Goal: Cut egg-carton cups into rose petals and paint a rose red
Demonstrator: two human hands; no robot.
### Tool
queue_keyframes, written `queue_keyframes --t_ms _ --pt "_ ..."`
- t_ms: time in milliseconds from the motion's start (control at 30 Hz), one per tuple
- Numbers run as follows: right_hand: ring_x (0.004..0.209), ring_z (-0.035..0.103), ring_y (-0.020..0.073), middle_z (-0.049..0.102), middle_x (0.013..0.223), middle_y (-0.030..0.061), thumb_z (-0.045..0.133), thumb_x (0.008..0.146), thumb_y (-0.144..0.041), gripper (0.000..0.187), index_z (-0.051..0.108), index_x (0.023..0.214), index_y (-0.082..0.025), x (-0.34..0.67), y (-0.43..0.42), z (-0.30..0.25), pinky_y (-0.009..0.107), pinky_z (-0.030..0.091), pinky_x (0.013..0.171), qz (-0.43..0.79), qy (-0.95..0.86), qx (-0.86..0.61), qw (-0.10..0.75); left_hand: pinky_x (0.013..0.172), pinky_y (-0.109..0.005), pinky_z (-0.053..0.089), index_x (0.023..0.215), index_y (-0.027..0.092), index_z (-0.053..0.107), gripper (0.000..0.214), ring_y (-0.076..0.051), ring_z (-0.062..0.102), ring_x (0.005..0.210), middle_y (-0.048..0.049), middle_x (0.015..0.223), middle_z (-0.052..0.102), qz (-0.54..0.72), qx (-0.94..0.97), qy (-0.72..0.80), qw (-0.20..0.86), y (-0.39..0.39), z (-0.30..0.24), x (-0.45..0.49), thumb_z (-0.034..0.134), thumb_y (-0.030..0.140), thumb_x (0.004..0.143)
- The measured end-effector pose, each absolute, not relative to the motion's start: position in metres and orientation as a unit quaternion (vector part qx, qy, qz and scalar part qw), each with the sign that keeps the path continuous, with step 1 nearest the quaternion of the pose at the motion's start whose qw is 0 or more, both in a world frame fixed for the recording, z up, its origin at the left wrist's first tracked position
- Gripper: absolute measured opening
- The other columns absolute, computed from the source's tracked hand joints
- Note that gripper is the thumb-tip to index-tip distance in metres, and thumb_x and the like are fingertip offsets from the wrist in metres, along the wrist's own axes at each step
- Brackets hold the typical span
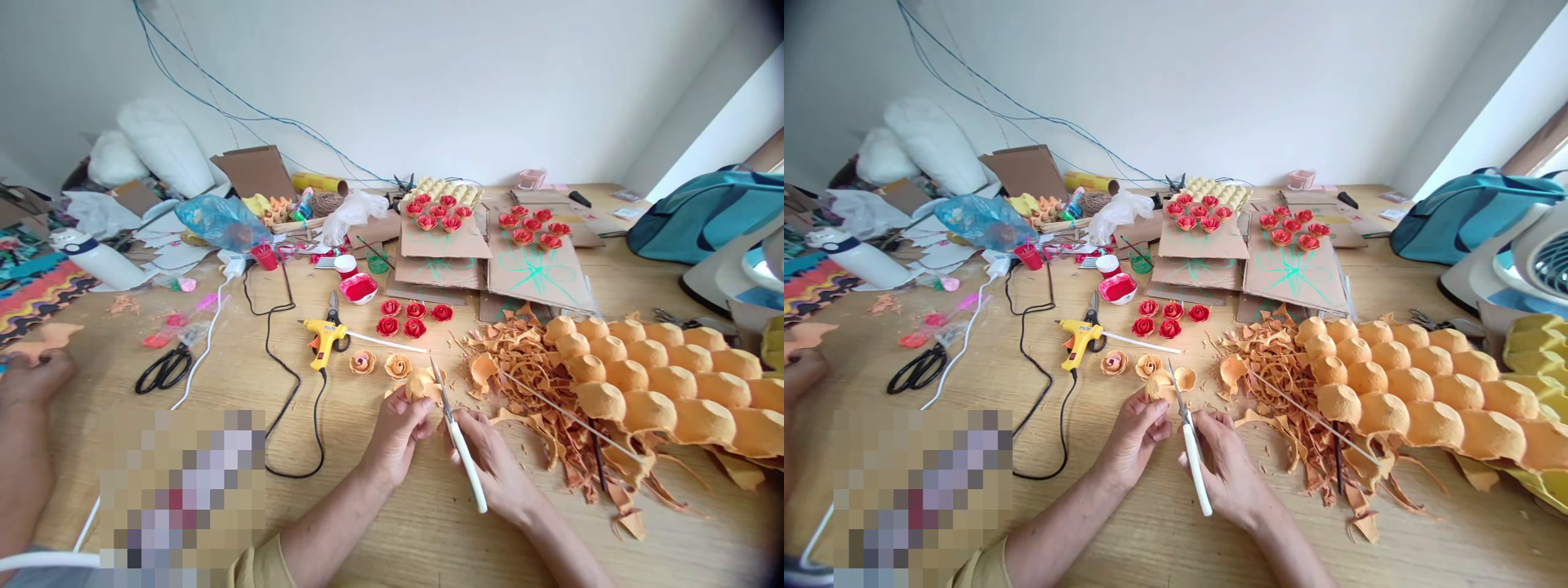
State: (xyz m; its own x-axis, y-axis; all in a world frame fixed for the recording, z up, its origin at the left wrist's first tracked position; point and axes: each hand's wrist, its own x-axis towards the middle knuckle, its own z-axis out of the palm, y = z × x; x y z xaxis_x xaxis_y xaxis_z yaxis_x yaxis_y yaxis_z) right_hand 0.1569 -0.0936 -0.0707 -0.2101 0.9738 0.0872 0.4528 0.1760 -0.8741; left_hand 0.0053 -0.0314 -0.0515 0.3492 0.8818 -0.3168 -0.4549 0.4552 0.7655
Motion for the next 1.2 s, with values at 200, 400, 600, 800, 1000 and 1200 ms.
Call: queue_keyframes --t_ms 200,400,600,800,1000,1200 --pt "0.08 0.048 0.0218 0.055 0.081 0.002 0.041 0.096 -0.051 0.032 0.045 0.081 -0.023 0.1574 -0.0943 -0.0701 0.036 0.038 0.077 0.401 -0.676 -0.498 0.367 0.048 -0.017 0.028 0.071 0.016 0.054 0.033 -0.005 0.028 0.056 0.0067 0.064 0.041 0.425 0.28 0.352 0.786 -0.0327 -0.0523 0.0048 0.083 0.03 0.065" --pt "0.079 0.047 0.0215 0.054 0.081 0.0021 0.04 0.097 -0.053 0.035 0.045 0.082 -0.022 0.1566 -0.0951 -0.0715 0.038 0.038 0.08 0.387 -0.685 -0.492 0.372 0.048 -0.016 0.028 0.072 0.016 0.054 0.033 -0.005 0.031 0.056 0.0066 0.064 0.041 0.421 0.276 0.342 0.793 -0.0349 -0.05 0.006 0.083 0.031 0.065" --pt "0.077 0.044 0.0205 0.049 0.078 0.0004 0.034 0.097 -0.061 0.043 0.041 0.079 -0.022 0.1553 -0.0946 -0.0756 0.038 0.038 0.079 0.37 -0.689 -0.489 0.386 0.048 -0.015 0.027 0.074 0.015 0.057 0.03 -0.004 0.032 0.056 0.0058 0.065 0.043 0.421 0.286 0.33 0.795 -0.0358 -0.0484 0.0067 0.082 0.031 0.067" --pt "0.075 0.042 0.0201 0.046 0.076 -0.0004 0.035 0.098 -0.056 0.038 0.041 0.08 -0.023 0.1532 -0.0939 -0.0758 0.039 0.037 0.081 0.342 -0.703 -0.476 0.404 0.048 -0.015 0.028 0.075 0.015 0.058 0.029 -0.005 0.033 0.057 0.0054 0.065 0.044 0.41 0.257 0.309 0.819 -0.0368 -0.0467 0.0068 0.082 0.029 0.067" --pt "0.077 0.042 0.0207 0.048 0.077 0.0006 0.037 0.098 -0.045 0.031 0.04 0.077 -0.022 0.1536 -0.095 -0.0753 0.038 0.036 0.08 0.343 -0.697 -0.482 0.405 0.048 -0.015 0.029 0.075 0.015 0.057 0.031 -0.005 0.03 0.057 0.0059 0.065 0.042 0.415 0.246 0.317 0.816 -0.0362 -0.0446 0.0061 0.084 0.028 0.065" --pt "0.077 0.042 0.021 0.049 0.076 0.001 0.042 0.095 -0.04 0.027 0.041 0.075 -0.022 0.1543 -0.0957 -0.0752 0.037 0.036 0.078 0.346 -0.691 -0.483 0.412 0.048 -0.015 0.029 0.073 0.015 0.056 0.032 -0.005 0.03 0.056 0.006 0.065 0.041 0.417 0.245 0.321 0.814 -0.0347 -0.0463 0.0052 0.084 0.028 0.064"
